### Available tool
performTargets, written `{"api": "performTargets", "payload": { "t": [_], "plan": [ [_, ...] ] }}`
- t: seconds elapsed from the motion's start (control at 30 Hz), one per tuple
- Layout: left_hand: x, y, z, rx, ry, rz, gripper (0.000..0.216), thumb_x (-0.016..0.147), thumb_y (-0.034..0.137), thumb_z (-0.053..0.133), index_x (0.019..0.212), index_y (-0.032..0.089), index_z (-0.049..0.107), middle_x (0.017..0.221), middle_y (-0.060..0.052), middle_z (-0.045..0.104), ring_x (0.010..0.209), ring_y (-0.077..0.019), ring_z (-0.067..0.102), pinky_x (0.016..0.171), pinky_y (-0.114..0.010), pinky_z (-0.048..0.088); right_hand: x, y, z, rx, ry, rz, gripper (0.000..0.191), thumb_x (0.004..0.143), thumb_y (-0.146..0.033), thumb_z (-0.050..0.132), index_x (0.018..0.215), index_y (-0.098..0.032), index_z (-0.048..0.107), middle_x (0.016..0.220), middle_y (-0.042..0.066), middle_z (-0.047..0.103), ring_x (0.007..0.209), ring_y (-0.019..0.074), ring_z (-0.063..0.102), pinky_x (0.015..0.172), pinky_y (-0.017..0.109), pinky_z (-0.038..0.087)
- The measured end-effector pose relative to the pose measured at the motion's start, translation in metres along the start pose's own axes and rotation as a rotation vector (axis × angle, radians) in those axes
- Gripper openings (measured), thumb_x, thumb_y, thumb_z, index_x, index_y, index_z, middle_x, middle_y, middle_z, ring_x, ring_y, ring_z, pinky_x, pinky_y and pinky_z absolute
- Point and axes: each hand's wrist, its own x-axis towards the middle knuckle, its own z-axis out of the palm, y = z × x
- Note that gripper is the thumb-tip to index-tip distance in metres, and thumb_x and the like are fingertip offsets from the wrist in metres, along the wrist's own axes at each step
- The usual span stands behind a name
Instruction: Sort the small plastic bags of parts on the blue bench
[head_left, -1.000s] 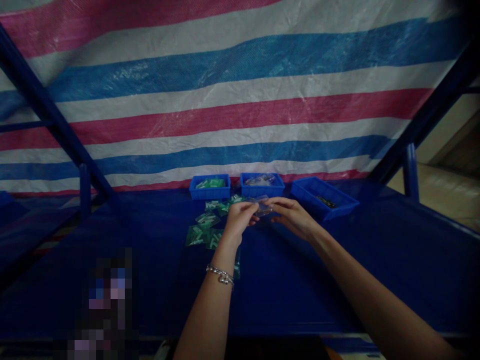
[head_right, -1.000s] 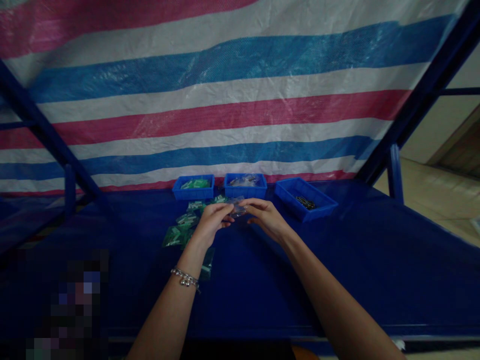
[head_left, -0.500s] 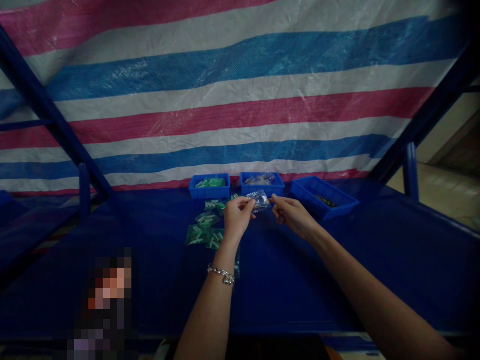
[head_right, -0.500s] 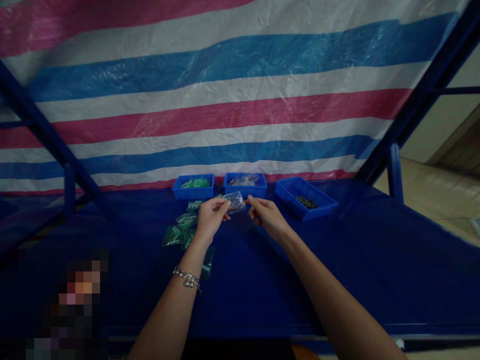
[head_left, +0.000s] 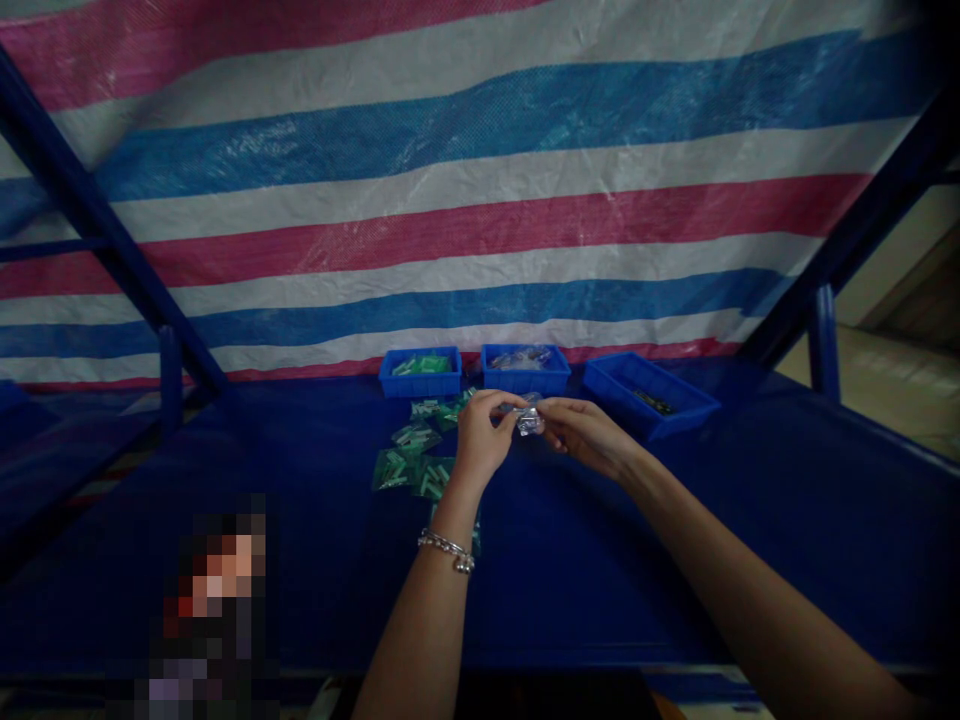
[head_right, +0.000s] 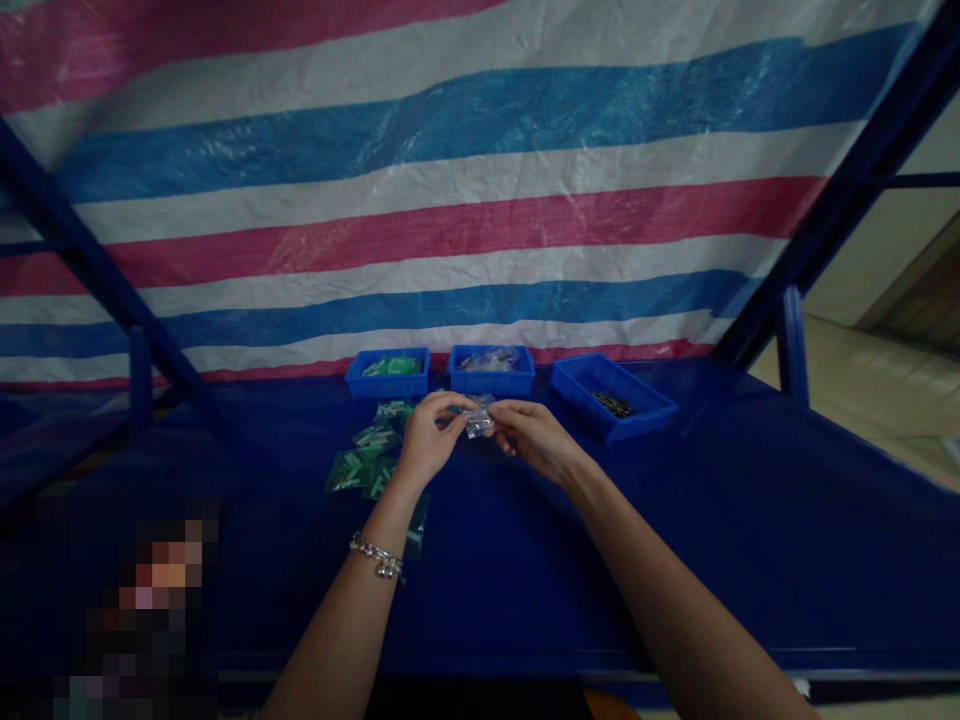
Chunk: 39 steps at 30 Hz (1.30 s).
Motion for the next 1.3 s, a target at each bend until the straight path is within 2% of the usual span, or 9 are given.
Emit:
{"api": "performTargets", "payload": {
  "t": [0.17,0.23,0.33,0.47,0.67,0.87,1.03,1.17,1.3],
  "plan": [
    [0.0009,-0.0039,0.0037,-0.087,-0.019,-0.189,0.028,0.083,0.030,0.042,0.101,0.014,0.057,0.079,-0.005,0.064,0.053,-0.0083,0.058,0.053,-0.020,0.045,0.0022,0.0024,-0.0032,0.009,0.054,-0.037,0.018,0.065,-0.033,0.069,0.068,-0.016,0.064,0.057,-0.001,0.059,0.044,0.0063,0.046,0.043,0.021,0.030],
    [0.0007,-0.0032,0.0042,-0.123,-0.070,-0.269,0.033,0.083,0.039,0.042,0.092,0.011,0.058,0.070,-0.005,0.063,0.047,-0.0082,0.056,0.048,-0.019,0.043,0.0020,0.0022,-0.0028,0.010,0.067,-0.038,0.018,0.064,-0.033,0.070,0.069,-0.016,0.064,0.057,0.000,0.060,0.045,0.0065,0.046,0.044,0.022,0.031],
    [0.0000,-0.0005,0.0037,-0.196,-0.159,-0.317,0.027,0.078,0.035,0.052,0.075,0.010,0.059,0.064,-0.005,0.062,0.046,-0.0079,0.055,0.046,-0.018,0.042,0.0013,0.0016,-0.0014,-0.001,0.071,-0.037,0.019,0.063,-0.034,0.070,0.068,-0.017,0.064,0.058,0.000,0.060,0.046,0.0071,0.047,0.045,0.022,0.032],
    [0.0001,-0.0001,0.0040,-0.303,-0.090,-0.289,0.013,0.072,0.022,0.058,0.075,0.010,0.059,0.063,-0.005,0.062,0.055,-0.0105,0.058,0.048,-0.018,0.044,0.0003,0.0016,0.0000,-0.021,0.075,-0.028,0.021,0.063,-0.036,0.071,0.068,-0.017,0.064,0.062,0.001,0.062,0.048,0.0080,0.048,0.047,0.023,0.032],
    [0.0009,-0.0054,0.0047,-0.255,-0.028,-0.198,0.020,0.070,0.018,0.057,0.089,0.012,0.059,0.063,-0.002,0.061,0.057,-0.0120,0.059,0.048,-0.019,0.047,-0.0001,0.0035,0.0000,-0.020,0.085,-0.028,0.021,0.063,-0.033,0.071,0.077,-0.019,0.066,0.072,0.001,0.065,0.052,0.0083,0.052,0.047,0.022,0.033],
    [-0.0001,-0.0052,0.0014,-0.191,0.027,-0.090,0.013,0.074,0.017,0.051,0.079,0.013,0.063,0.079,-0.005,0.064,0.061,-0.0099,0.059,0.053,-0.020,0.048,-0.0004,0.0016,-0.0009,-0.005,0.120,0.046,0.026,0.069,-0.039,0.065,0.085,-0.018,0.063,0.074,0.004,0.066,0.051,0.0095,0.054,0.044,0.021,0.036],
    [-0.0001,-0.0049,-0.0007,-0.112,0.035,-0.053,0.016,0.075,0.015,0.050,0.081,0.014,0.064,0.083,-0.005,0.065,0.063,-0.0101,0.059,0.060,-0.021,0.048,-0.0030,-0.0023,0.0020,-0.004,-0.025,0.111,0.036,0.074,-0.051,0.056,0.080,-0.015,0.062,0.074,0.008,0.067,0.051,0.0113,0.055,0.043,0.022,0.036],
    [0.0007,-0.0044,-0.0005,-0.083,0.042,0.023,0.016,0.074,0.011,0.050,0.078,0.015,0.065,0.087,-0.005,0.065,0.081,-0.0132,0.060,0.067,-0.021,0.047,-0.0035,-0.0020,0.0032,-0.006,-0.056,0.057,0.024,0.068,-0.037,0.067,0.079,-0.017,0.063,0.071,0.004,0.066,0.050,0.0092,0.053,0.045,0.021,0.035],
    [0.0005,-0.0017,0.0007,-0.140,0.038,-0.091,0.024,0.079,0.020,0.047,0.098,0.017,0.061,0.085,-0.005,0.064,0.064,-0.0094,0.060,0.059,-0.020,0.047,-0.0014,-0.0003,0.0011,0.002,0.011,0.009,0.019,0.063,-0.028,0.071,0.077,-0.018,0.062,0.064,0.001,0.064,0.047,0.0084,0.051,0.047,0.023,0.035]
  ]
}}
